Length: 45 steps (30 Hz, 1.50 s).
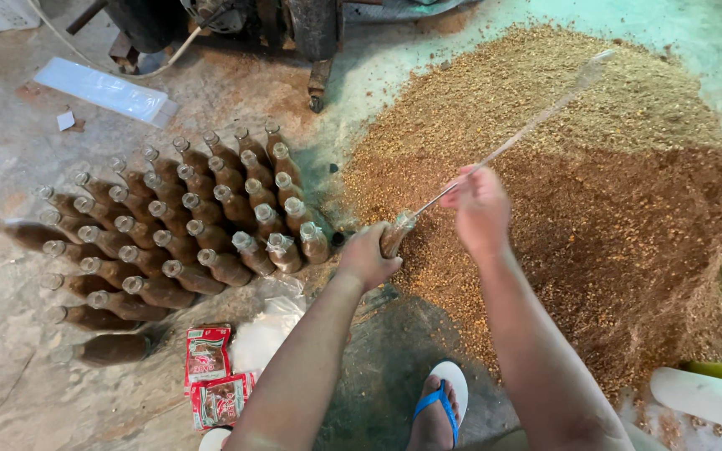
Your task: The person fills glass bottles with a brown granular substance from a large pile on the floor. They use a metal rod to pack the contents down inside each bottle and then place the filled bottles into a standing arrangement.
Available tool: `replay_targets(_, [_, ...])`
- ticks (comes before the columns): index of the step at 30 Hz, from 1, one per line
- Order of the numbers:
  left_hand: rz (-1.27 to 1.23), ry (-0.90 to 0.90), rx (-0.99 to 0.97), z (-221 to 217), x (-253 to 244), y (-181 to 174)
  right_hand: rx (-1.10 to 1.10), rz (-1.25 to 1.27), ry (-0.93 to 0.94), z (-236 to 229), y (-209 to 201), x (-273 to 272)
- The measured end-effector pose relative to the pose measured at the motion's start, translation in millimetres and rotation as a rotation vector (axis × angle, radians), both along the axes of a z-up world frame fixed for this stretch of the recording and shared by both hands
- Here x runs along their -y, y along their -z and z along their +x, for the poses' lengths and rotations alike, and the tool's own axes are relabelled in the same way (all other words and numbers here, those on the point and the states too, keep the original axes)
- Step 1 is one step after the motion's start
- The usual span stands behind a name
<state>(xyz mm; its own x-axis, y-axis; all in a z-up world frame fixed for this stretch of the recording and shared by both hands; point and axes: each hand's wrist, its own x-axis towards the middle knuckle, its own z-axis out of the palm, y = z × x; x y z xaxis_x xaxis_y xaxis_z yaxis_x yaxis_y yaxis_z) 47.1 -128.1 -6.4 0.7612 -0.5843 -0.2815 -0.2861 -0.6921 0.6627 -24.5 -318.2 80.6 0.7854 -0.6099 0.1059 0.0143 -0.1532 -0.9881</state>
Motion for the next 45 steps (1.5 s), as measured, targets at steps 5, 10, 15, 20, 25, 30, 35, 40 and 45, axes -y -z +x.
replay_targets(5, [0.035, 0.013, -0.006, 3, 4, 5, -0.004, 0.083, 0.005, -1, 0, 11])
replay_targets(10, [0.105, 0.058, 0.014, 1, 8, 9, -0.060, 0.170, -0.100, 0, 12, 3])
replay_targets(15, [0.048, 0.020, 0.002, 4, 7, 29, 0.144, 0.149, 0.029, -4, 6, 36])
replay_targets(20, [-0.010, 0.018, -0.053, 1, 9, 5, 0.062, 0.299, -0.095, 0, 32, 17])
replay_targets(25, [-0.018, 0.009, -0.068, 1, 5, 4, 0.022, 0.114, -0.043, -5, 19, 18])
replay_targets(30, [0.048, 0.047, -0.056, 4, 3, 4, 0.053, 0.269, -0.085, -11, -14, 9])
replay_targets(35, [0.019, 0.036, -0.068, 2, 2, 2, -0.013, 0.127, -0.065, 2, 19, -1])
replay_targets(40, [0.003, -0.003, -0.073, -6, -14, 1, 0.034, 0.032, 0.130, -2, -2, 19])
replay_targets(45, [-0.230, -0.211, -0.152, -17, -47, -13, -0.323, -0.202, 0.008, -5, 110, 2])
